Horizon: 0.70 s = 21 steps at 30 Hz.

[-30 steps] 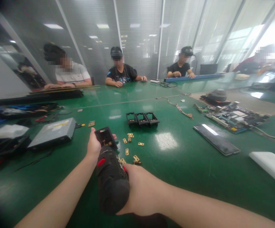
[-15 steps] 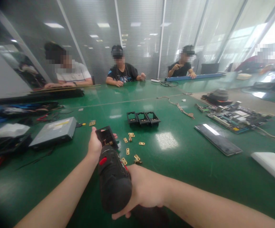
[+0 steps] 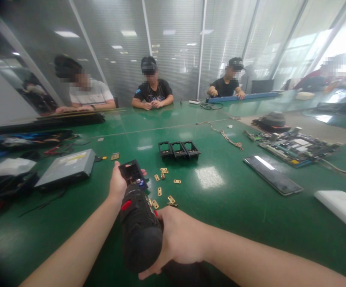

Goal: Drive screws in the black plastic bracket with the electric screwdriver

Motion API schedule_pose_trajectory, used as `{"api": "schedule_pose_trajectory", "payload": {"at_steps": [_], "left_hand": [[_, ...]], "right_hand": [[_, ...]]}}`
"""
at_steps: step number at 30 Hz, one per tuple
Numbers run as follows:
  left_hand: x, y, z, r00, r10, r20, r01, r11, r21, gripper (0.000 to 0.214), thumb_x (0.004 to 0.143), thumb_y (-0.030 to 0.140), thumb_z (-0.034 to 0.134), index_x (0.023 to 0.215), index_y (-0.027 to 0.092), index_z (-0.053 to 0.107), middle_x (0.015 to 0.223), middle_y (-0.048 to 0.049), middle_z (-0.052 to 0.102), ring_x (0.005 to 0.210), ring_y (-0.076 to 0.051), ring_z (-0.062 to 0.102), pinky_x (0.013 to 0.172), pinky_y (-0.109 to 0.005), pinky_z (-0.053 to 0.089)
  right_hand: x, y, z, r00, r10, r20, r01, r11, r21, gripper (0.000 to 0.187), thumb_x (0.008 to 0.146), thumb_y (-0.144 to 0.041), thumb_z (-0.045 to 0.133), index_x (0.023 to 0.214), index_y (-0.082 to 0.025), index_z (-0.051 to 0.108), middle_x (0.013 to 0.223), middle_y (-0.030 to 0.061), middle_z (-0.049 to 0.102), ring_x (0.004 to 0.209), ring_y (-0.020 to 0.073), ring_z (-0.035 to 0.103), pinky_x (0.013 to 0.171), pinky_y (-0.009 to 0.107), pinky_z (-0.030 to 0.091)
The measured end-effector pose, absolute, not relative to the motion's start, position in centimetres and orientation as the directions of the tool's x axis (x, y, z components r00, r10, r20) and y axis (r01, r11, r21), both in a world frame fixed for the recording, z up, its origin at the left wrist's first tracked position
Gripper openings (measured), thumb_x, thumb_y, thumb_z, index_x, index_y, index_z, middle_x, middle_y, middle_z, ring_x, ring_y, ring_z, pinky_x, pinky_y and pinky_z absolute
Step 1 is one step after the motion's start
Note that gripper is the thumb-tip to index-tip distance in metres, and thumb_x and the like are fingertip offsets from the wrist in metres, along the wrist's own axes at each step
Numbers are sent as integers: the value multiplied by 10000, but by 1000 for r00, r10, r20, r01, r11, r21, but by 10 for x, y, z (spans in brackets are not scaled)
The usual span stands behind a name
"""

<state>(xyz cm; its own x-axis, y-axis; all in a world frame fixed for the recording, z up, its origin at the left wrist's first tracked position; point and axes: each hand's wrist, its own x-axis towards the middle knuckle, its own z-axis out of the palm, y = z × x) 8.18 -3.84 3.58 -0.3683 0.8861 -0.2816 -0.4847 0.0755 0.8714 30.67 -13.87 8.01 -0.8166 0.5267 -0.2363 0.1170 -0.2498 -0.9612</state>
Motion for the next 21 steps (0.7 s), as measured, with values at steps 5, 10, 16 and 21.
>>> {"api": "schedule_pose_trajectory", "payload": {"at_steps": [5, 10, 16, 21], "left_hand": [[79, -37, 31, -347, 903, -254, -493, 55, 868, 638, 1156, 611, 357, 984, 158, 772, 696, -120, 787, 740, -299, 843, 593, -332, 644], [79, -37, 33, -344, 893, -289, -506, 83, 859, 651, 1155, 614, 353, 970, 147, 767, 697, -116, 790, 713, -289, 839, 590, -332, 648], [81, -38, 37, -354, 885, -303, -536, 73, 841, 615, 1163, 586, 378, 964, 149, 761, 711, -120, 802, 713, -287, 841, 674, -361, 684], [81, -38, 37, -357, 885, -298, -524, 74, 849, 613, 1168, 555, 362, 941, 152, 764, 699, -121, 797, 719, -288, 843, 669, -348, 676]], "right_hand": [[308, -139, 84, -814, 521, -255, 131, -264, -956, 545, 430, -321, 1139, 746, -150, 730, 741, -12, 689, 711, 175, 654, 652, 282, 545], [306, -139, 79, -815, 517, -262, 142, -261, -955, 585, 385, -360, 1143, 759, -143, 749, 762, -4, 694, 742, 174, 628, 680, 285, 538], [303, -137, 71, -827, 487, -279, 149, -289, -946, 582, 362, -346, 1138, 743, -142, 749, 769, 22, 724, 741, 183, 629, 698, 302, 549], [304, -138, 73, -817, 504, -281, 131, -312, -941, 588, 345, -279, 1133, 781, -135, 767, 764, 15, 719, 732, 174, 626, 684, 286, 547]]}}
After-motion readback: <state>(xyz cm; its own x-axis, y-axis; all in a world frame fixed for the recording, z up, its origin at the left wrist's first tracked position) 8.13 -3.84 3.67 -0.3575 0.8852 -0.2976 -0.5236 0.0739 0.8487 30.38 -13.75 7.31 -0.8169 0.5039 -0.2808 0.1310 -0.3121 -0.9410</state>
